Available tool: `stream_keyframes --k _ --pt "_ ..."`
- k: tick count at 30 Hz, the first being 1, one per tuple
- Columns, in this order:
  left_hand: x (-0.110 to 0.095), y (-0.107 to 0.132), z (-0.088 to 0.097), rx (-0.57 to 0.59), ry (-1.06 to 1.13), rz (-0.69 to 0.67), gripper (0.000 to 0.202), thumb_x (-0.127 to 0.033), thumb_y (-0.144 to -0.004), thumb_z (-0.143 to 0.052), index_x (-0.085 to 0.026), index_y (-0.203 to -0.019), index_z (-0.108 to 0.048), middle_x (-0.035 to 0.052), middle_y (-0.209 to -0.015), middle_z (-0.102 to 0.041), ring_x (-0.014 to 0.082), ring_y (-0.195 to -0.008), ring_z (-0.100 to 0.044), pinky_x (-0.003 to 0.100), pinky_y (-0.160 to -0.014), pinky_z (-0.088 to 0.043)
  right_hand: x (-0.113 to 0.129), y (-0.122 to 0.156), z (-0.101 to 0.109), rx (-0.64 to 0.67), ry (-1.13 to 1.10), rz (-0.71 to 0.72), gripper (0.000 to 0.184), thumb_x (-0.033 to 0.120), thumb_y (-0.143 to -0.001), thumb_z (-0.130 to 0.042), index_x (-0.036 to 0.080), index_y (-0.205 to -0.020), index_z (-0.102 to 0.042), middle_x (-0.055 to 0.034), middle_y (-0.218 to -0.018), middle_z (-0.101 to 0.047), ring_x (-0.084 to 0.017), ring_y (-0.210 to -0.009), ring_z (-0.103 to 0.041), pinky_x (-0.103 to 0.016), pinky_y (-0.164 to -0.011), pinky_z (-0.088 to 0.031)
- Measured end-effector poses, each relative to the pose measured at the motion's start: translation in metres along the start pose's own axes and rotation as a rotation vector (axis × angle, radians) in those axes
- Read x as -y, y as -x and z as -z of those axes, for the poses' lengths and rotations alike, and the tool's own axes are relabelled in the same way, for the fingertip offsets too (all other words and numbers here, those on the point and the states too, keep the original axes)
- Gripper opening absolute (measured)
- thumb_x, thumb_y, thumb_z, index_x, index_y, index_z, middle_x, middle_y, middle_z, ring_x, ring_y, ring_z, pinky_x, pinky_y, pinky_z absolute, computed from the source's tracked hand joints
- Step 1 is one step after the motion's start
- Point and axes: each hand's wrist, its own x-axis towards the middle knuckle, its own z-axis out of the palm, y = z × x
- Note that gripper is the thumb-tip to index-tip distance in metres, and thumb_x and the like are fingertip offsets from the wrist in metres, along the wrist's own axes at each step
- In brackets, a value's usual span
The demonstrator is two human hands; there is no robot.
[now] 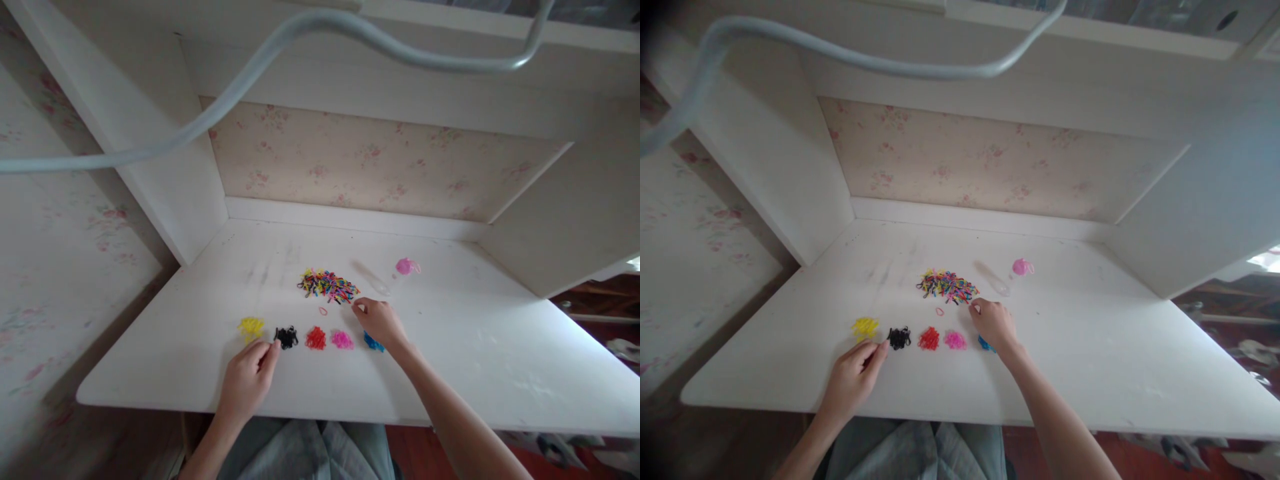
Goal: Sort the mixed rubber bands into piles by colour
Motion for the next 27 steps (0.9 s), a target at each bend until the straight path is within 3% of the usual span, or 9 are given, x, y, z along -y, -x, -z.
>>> stream_keyframes --k 8,13,18,22,27 --pt "-0.004 0.0 0.0 0.005 -0.016 0.001 0.034 -0.031 -0.089 -0.044 -0.018 -0.058 -0.044 -0.0026 -0.057 -0.048 0.0085 -0.056 -0.045 0.022 -0.058 -0.033 0.013 -0.007 -0.001 -0.008 0.042 0.022 0.038 0.041 -0.092 -0.036 0.024 -0.103 -0.068 -0.0105 -0.091 -0.069 -0.021 -0.082 -0.064 -0.028 -0.067 -0.04" --pt "-0.002 -0.001 0.0 0.01 -0.023 -0.01 0.034 -0.032 -0.089 -0.044 -0.018 -0.058 -0.044 -0.0024 -0.057 -0.048 0.0086 -0.056 -0.045 0.022 -0.058 -0.033 0.01 0.0 0.012 0.008 0.05 0.029 0.04 0.041 -0.093 -0.034 0.023 -0.097 -0.069 -0.0102 -0.089 -0.069 -0.021 -0.081 -0.064 -0.026 -0.064 -0.038" --pt "0.0 0.0 -0.001 0.009 -0.015 -0.001 0.035 -0.034 -0.089 -0.044 -0.018 -0.058 -0.043 -0.0026 -0.057 -0.045 0.0085 -0.055 -0.044 0.022 -0.058 -0.034 0.01 0.007 0.026 -0.014 0.05 0.029 0.041 0.044 -0.093 -0.032 0.025 -0.102 -0.067 -0.0091 -0.092 -0.069 -0.021 -0.083 -0.064 -0.025 -0.062 -0.035" --pt "-0.001 0.001 -0.001 0.017 0.0 0.014 0.034 -0.034 -0.09 -0.044 -0.018 -0.059 -0.046 -0.0026 -0.059 -0.047 0.0089 -0.057 -0.046 0.022 -0.06 -0.035 0.024 0.025 0.028 -0.041 0.039 0.055 0.04 0.044 -0.094 -0.031 0.028 -0.101 -0.067 -0.0057 -0.086 -0.07 -0.019 -0.079 -0.064 -0.024 -0.059 -0.033" --pt "-0.003 0.0 0.0 0.016 -0.006 0.017 0.035 -0.035 -0.089 -0.044 -0.019 -0.059 -0.048 -0.0028 -0.058 -0.047 0.009 -0.056 -0.045 0.021 -0.058 -0.035 0.055 0.059 0.013 -0.047 0.012 0.241 0.037 0.04 -0.095 -0.032 0.029 -0.093 -0.067 -0.002 -0.081 -0.071 -0.016 -0.072 -0.064 -0.022 -0.057 -0.031"
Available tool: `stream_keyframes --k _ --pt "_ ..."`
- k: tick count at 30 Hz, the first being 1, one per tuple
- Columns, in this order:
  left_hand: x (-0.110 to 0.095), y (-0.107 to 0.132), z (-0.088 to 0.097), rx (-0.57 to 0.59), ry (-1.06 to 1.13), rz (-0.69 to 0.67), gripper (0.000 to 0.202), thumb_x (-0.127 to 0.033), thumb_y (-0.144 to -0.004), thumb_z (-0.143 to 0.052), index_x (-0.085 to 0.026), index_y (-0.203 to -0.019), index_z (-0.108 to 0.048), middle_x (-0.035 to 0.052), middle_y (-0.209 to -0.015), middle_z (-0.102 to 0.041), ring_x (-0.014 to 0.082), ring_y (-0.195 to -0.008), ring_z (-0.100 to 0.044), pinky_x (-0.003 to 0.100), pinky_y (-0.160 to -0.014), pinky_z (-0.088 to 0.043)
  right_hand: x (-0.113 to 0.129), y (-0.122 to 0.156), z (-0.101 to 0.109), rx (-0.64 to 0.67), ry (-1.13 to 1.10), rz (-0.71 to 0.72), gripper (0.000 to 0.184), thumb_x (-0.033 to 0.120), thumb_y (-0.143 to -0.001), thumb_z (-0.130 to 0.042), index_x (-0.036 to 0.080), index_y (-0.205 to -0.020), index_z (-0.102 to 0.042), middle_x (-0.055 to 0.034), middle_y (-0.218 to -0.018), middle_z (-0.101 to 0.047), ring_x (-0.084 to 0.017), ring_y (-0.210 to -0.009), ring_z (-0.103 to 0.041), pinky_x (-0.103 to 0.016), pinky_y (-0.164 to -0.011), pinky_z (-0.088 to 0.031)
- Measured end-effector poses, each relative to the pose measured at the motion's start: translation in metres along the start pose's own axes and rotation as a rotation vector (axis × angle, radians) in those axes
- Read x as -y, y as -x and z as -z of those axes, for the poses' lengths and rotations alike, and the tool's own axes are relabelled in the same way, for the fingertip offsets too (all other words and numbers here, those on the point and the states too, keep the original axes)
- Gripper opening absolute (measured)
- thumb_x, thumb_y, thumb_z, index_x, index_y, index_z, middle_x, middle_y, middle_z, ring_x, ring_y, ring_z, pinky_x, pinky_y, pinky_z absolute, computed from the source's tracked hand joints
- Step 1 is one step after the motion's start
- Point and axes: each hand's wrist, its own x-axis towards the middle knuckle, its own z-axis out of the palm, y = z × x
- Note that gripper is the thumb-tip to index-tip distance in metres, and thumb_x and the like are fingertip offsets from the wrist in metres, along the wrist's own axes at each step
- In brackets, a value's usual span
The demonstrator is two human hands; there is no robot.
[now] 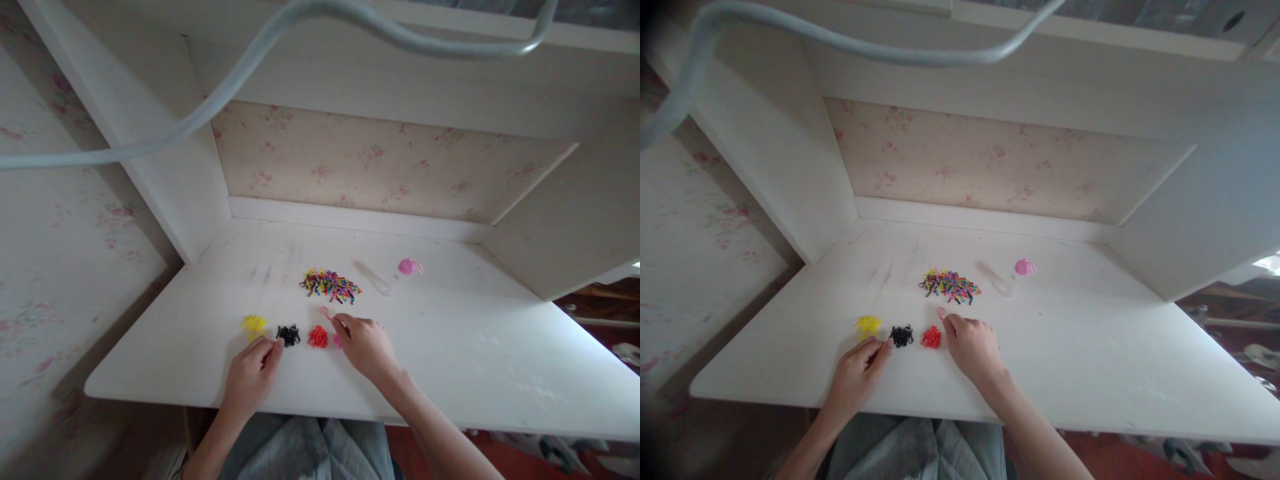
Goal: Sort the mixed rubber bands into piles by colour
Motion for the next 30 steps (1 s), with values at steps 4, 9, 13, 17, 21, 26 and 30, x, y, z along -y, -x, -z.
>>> stream_keyframes --k 4,9,13,17,21,26,30 --pt "0.001 0.0 0.0 0.002 0.01 -0.004 0.035 -0.035 -0.09 -0.043 -0.019 -0.059 -0.049 -0.0027 -0.058 -0.047 0.0091 -0.055 -0.045 0.022 -0.057 -0.035 0.021 0.009 -0.014 0.005 0.067 0.082 0.037 0.037 -0.095 -0.032 0.027 -0.086 -0.066 -0.0019 -0.08 -0.071 -0.016 -0.068 -0.065 -0.023 -0.055 -0.031" --pt "0.002 0.0 0.0 0.012 0.017 0.011 0.035 -0.036 -0.09 -0.042 -0.019 -0.061 -0.051 -0.0018 -0.061 -0.051 0.0099 -0.06 -0.049 0.022 -0.06 -0.037 0.022 0.013 -0.015 -0.027 0.046 0.125 0.037 0.038 -0.095 -0.034 0.026 -0.082 -0.067 -0.0019 -0.078 -0.071 -0.015 -0.065 -0.065 -0.022 -0.054 -0.031" --pt "-0.006 -0.006 0.001 0.027 -0.02 0.003 0.035 -0.037 -0.09 -0.04 -0.019 -0.063 -0.053 -0.0003 -0.063 -0.055 0.0112 -0.061 -0.051 0.022 -0.059 -0.038 0.006 0.025 -0.013 -0.166 -0.14 0.089 0.036 0.04 -0.094 -0.035 0.026 -0.09 -0.069 -0.0014 -0.072 -0.07 -0.014 -0.064 -0.064 -0.021 -0.056 -0.033" --pt "-0.03 -0.025 0.0 0.116 -0.068 -0.104 0.031 -0.035 -0.09 -0.04 -0.02 -0.072 -0.059 0.0022 -0.072 -0.06 0.013 -0.067 -0.055 0.024 -0.062 -0.04 -0.03 0.042 -0.023 -0.283 -0.4 -0.109 0.039 0.048 -0.09 -0.041 0.023 -0.091 -0.07 -0.0015 -0.063 -0.067 -0.013 -0.055 -0.06 -0.021 -0.055 -0.036" --pt "-0.056 -0.055 -0.013 0.195 -0.17 -0.169 0.023 -0.033 -0.089 -0.043 -0.024 -0.084 -0.064 0.0017 -0.086 -0.065 0.0127 -0.071 -0.059 0.024 -0.066 -0.042 -0.069 0.06 -0.035 -0.325 -0.539 -0.38 0.045 0.057 -0.085 -0.044 0.021 -0.088 -0.071 -0.0001 -0.057 -0.062 -0.014 -0.052 -0.054 -0.022 -0.052 -0.036" --pt "-0.07 -0.086 -0.045 0.282 -0.343 -0.169 0.019 -0.03 -0.085 -0.049 -0.027 -0.084 -0.067 0.0021 -0.093 -0.067 0.0148 -0.075 -0.063 0.024 -0.065 -0.041 -0.087 0.073 -0.041 -0.374 -0.665 -0.488 0.046 0.059 -0.082 -0.048 0.018 -0.089 -0.07 -0.0002 -0.06 -0.059 -0.014 -0.055 -0.05 -0.021 -0.052 -0.036" --pt "-0.071 -0.096 -0.062 0.299 -0.391 -0.162 0.019 -0.025 -0.083 -0.049 -0.022 -0.077 -0.066 0.005 -0.088 -0.067 0.0164 -0.07 -0.062 0.026 -0.062 -0.04 -0.082 0.072 -0.041 -0.344 -0.72 -0.418 0.046 0.058 -0.083 -0.047 0.017 -0.087 -0.069 0.0017 -0.053 -0.05 -0.012 -0.051 -0.043 -0.021 -0.049 -0.033"
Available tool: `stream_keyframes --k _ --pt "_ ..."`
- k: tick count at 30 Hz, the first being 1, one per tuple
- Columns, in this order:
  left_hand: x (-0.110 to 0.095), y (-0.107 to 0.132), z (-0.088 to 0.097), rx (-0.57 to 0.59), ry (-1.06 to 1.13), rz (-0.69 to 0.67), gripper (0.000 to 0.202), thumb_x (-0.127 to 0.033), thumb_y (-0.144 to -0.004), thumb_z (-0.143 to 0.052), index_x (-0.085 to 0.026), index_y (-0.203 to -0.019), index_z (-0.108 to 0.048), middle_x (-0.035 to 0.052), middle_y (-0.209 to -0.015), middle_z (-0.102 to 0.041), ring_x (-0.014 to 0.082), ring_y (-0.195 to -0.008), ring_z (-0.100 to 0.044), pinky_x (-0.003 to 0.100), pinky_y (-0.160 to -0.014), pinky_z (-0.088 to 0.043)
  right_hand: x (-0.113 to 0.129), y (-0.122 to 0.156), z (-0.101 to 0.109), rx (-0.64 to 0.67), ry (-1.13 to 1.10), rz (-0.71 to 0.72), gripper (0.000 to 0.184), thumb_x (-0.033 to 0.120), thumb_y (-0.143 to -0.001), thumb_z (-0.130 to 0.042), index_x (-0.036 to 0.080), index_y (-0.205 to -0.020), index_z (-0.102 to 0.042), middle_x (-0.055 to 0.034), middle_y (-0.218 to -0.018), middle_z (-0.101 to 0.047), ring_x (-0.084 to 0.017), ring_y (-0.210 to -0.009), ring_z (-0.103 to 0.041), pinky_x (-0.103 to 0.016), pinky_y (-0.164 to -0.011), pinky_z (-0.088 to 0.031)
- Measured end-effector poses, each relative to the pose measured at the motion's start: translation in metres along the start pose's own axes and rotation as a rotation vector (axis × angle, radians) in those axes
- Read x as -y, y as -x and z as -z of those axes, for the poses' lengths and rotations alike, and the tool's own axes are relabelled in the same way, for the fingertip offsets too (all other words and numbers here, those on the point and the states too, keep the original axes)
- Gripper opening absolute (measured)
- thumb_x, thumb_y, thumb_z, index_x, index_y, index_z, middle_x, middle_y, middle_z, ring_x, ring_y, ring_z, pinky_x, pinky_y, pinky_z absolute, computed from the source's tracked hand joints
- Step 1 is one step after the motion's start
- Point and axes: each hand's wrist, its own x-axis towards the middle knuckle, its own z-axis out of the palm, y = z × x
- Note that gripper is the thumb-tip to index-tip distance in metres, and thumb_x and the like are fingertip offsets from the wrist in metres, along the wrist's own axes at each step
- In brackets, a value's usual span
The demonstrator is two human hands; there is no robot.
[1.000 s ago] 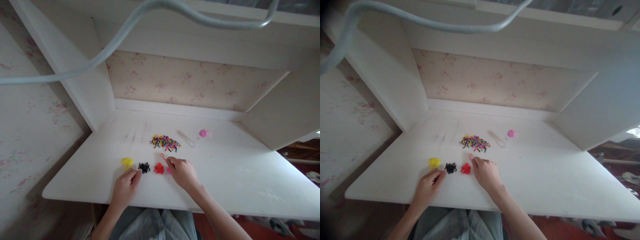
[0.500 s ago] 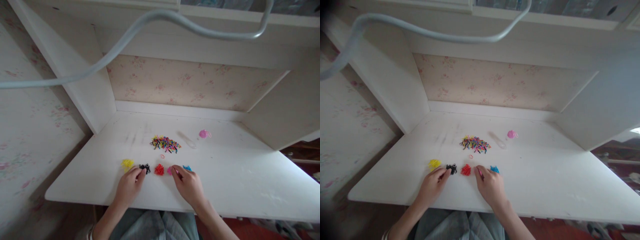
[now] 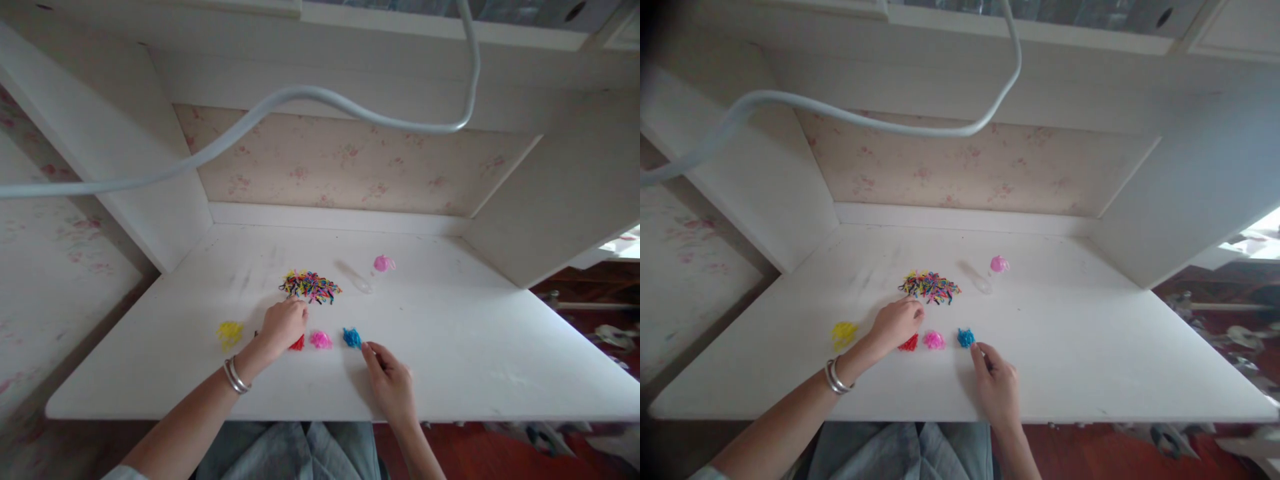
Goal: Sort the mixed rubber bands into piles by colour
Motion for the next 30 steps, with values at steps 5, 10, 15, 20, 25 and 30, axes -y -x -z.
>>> stream_keyframes --k 5,10,15,20,25,30 --pt "-0.001 -0.001 0.001 0.028 -0.049 -0.011 0.021 -0.021 -0.084 -0.045 -0.021 -0.075 -0.064 0.0051 -0.086 -0.066 0.0147 -0.066 -0.061 0.025 -0.06 -0.038 0.001 0.0 0.001 0.019 -0.024 0.011 0.045 0.057 -0.082 -0.048 0.017 -0.087 -0.068 0.0032 -0.052 -0.046 -0.011 -0.05 -0.04 -0.021 -0.049 -0.031" --pt "-0.001 0.016 0.016 0.017 -0.058 -0.005 0.023 -0.027 -0.088 -0.041 -0.024 -0.083 -0.062 0.0023 -0.094 -0.064 0.0153 -0.076 -0.062 0.025 -0.062 -0.038 -0.003 0.0 0.002 0.023 -0.049 0.034 0.045 0.056 -0.083 -0.048 0.016 -0.086 -0.068 0.0037 -0.052 -0.046 -0.01 -0.049 -0.039 -0.02 -0.048 -0.031" --pt "-0.001 0.048 0.021 0.024 0.009 0.013 0.023 -0.031 -0.09 -0.04 -0.027 -0.086 -0.063 -0.0008 -0.091 -0.063 0.0129 -0.08 -0.062 0.023 -0.068 -0.039 -0.004 0.0 0.0 0.027 -0.043 0.045 0.045 0.056 -0.082 -0.049 0.016 -0.085 -0.069 0.0032 -0.052 -0.047 -0.01 -0.049 -0.041 -0.02 -0.048 -0.031" --pt "0.001 0.063 0.016 0.058 0.037 0.002 0.025 -0.029 -0.091 -0.039 -0.026 -0.086 -0.064 -0.0001 -0.09 -0.063 0.0117 -0.075 -0.062 0.022 -0.066 -0.04 -0.002 0.0 -0.001 0.019 -0.03 0.049 0.044 0.056 -0.082 -0.049 0.016 -0.085 -0.068 0.0033 -0.052 -0.047 -0.01 -0.049 -0.04 -0.02 -0.048 -0.03" --pt "0.003 0.067 0.019 -0.005 0.09 -0.005 0.027 -0.028 -0.091 -0.038 -0.026 -0.088 -0.065 0.001 -0.088 -0.064 0.0123 -0.073 -0.062 0.023 -0.066 -0.042 -0.002 0.0 -0.002 0.009 -0.01 0.032 0.045 0.057 -0.082 -0.049 0.016 -0.085 -0.069 0.0032 -0.053 -0.048 -0.01 -0.05 -0.041 -0.02 -0.05 -0.031" --pt "0.01 0.081 0.018 -0.15 0.306 0.007 0.025 -0.03 -0.091 -0.039 -0.022 -0.093 -0.063 0.0031 -0.089 -0.064 0.0134 -0.077 -0.059 0.023 -0.073 -0.043 -0.003 -0.003 -0.003 0.044 -0.004 0.005 0.047 0.059 -0.082 -0.047 0.017 -0.088 -0.069 0.0019 -0.057 -0.053 -0.011 -0.053 -0.044 -0.02 -0.05 -0.032"
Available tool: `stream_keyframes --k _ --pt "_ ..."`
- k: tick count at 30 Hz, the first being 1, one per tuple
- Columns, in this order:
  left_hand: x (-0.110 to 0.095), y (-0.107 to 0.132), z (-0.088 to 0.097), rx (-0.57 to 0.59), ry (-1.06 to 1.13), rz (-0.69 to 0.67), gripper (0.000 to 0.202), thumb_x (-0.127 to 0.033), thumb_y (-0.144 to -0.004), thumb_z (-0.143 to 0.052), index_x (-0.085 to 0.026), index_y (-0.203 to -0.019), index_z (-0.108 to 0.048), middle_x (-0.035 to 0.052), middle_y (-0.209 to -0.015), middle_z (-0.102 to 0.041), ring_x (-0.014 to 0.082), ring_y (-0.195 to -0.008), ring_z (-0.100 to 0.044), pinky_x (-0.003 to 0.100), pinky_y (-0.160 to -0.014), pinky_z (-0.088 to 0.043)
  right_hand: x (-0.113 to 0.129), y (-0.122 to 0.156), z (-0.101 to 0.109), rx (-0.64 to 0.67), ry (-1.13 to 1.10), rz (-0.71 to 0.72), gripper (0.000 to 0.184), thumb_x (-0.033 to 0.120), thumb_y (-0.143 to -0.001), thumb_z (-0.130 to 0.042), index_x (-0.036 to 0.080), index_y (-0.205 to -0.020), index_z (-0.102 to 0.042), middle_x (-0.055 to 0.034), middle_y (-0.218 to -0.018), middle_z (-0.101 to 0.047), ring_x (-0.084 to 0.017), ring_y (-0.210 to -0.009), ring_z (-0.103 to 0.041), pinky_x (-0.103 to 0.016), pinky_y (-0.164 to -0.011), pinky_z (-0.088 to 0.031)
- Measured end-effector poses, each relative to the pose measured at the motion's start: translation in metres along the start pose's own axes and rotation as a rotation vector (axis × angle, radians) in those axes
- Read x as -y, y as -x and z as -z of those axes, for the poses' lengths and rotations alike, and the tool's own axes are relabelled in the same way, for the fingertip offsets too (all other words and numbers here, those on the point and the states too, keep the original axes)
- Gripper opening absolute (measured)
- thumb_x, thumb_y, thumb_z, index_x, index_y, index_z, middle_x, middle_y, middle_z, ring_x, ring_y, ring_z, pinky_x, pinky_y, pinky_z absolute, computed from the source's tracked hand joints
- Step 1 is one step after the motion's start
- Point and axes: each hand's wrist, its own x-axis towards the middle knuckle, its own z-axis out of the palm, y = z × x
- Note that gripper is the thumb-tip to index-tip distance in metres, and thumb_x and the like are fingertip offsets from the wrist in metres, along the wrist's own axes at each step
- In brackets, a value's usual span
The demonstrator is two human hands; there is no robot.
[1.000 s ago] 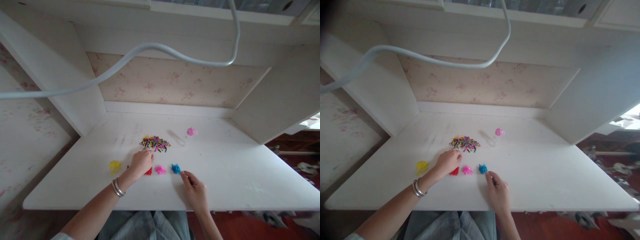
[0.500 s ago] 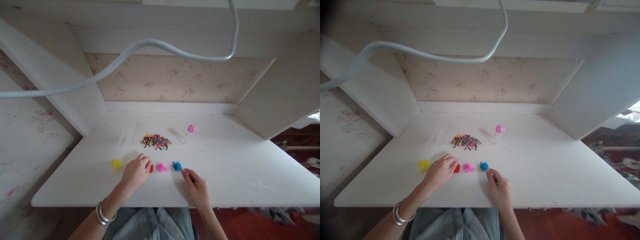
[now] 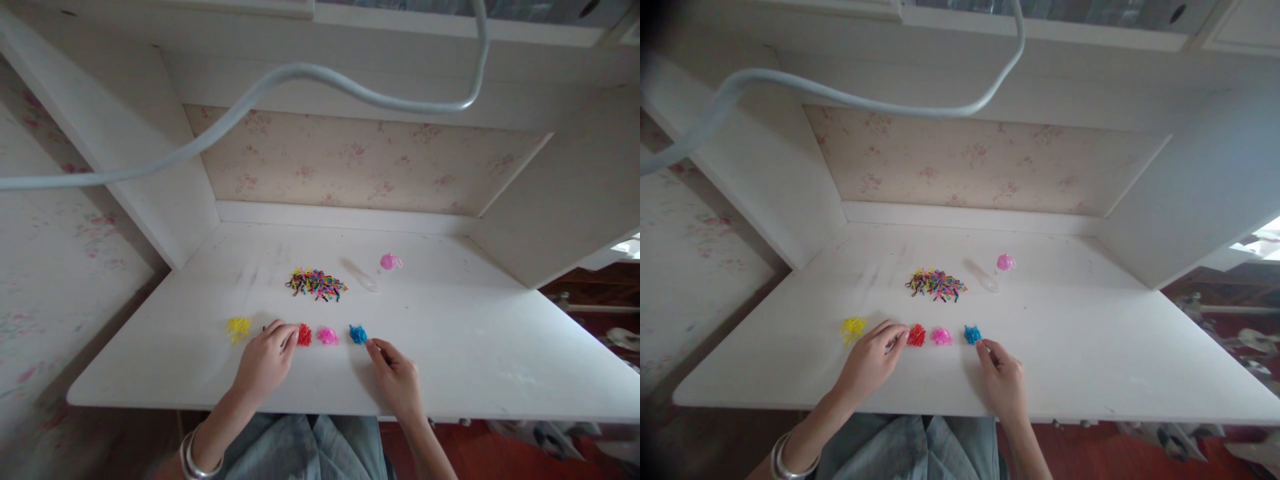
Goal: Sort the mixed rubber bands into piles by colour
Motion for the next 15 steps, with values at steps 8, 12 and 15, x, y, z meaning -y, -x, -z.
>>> stream_keyframes --k 8,12,15 --pt "0.028 0.03 -0.006 0.018 0.419 0.262 0.03 -0.043 -0.087 -0.044 -0.018 -0.076 -0.057 -0.0037 -0.057 -0.046 0.0091 -0.053 -0.042 0.02 -0.049 -0.031 0.041 -0.031 -0.001 0.148 0.264 0.167 0.04 0.053 -0.086 -0.042 0.023 -0.089 -0.07 0.0023 -0.054 -0.056 -0.012 -0.052 -0.051 -0.021 -0.051 -0.033" --pt "0.034 0.028 -0.004 -0.016 0.529 0.309 0.036 -0.046 -0.087 -0.044 -0.017 -0.064 -0.047 -0.0051 -0.056 -0.035 0.0079 -0.053 -0.034 0.02 -0.049 -0.027 0.075 -0.054 -0.021 0.248 0.627 0.28 0.034 0.044 -0.091 -0.036 0.032 -0.101 -0.066 0.0013 -0.072 -0.067 -0.014 -0.065 -0.061 -0.021 -0.057 -0.037" --pt "0.033 0.029 -0.003 0.004 0.516 0.282 0.037 -0.044 -0.087 -0.045 -0.018 -0.061 -0.041 -0.0056 -0.055 -0.032 0.0075 -0.052 -0.033 0.02 -0.05 -0.025 0.09 -0.069 -0.043 0.282 0.818 0.322 0.035 0.042 -0.092 -0.034 0.033 -0.108 -0.063 -0.0023 -0.09 -0.07 -0.018 -0.078 -0.064 -0.025 -0.065 -0.041"
